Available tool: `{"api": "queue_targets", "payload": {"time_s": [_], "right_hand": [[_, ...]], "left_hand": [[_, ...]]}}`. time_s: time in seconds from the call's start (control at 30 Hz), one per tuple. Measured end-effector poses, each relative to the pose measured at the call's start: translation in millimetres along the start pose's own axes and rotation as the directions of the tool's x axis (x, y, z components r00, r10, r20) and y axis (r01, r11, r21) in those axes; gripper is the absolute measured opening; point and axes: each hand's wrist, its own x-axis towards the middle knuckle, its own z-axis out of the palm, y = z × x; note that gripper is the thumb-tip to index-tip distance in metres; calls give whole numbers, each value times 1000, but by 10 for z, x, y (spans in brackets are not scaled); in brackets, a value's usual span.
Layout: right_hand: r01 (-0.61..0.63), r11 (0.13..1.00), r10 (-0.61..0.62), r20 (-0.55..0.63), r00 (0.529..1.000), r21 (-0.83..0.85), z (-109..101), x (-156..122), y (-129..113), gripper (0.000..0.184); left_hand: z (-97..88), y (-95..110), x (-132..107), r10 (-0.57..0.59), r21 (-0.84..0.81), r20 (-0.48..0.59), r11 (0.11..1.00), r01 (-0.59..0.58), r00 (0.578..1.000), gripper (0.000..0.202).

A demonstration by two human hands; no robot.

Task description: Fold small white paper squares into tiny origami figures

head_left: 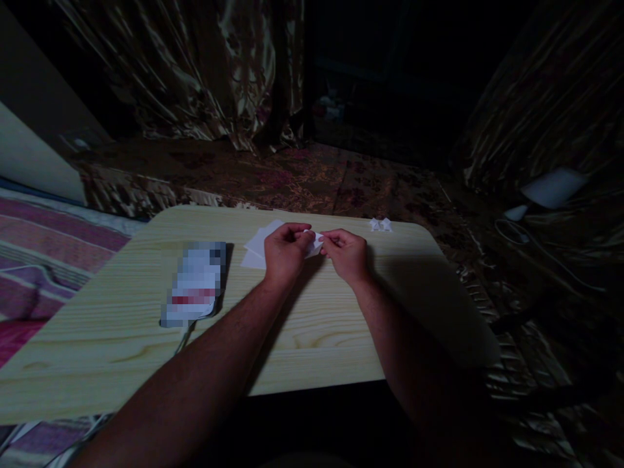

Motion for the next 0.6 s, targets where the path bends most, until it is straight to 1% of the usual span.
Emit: {"api": "queue_targets", "payload": {"time_s": [0.1,0.43,0.53,0.6], "right_hand": [[12,1000,-12,3,1000,5,4,-1,-2,17],[-36,999,36,-27,999,22,-2,40,-15,16],[-44,998,45,-30,999,42,-10,47,-4,16],[-41,997,42,-31,999,60,-18,52,-2,15]], "left_hand": [[-7,-8,-1,9,8,19,1000,-9,1000,27],[-4,22,-20,27,26,56,999,-29,998,29],[-2,9,-18,21,-20,88,1000,-19,996,34],[-1,-16,-12,-6,-63,123,998,14,992,35]]}}
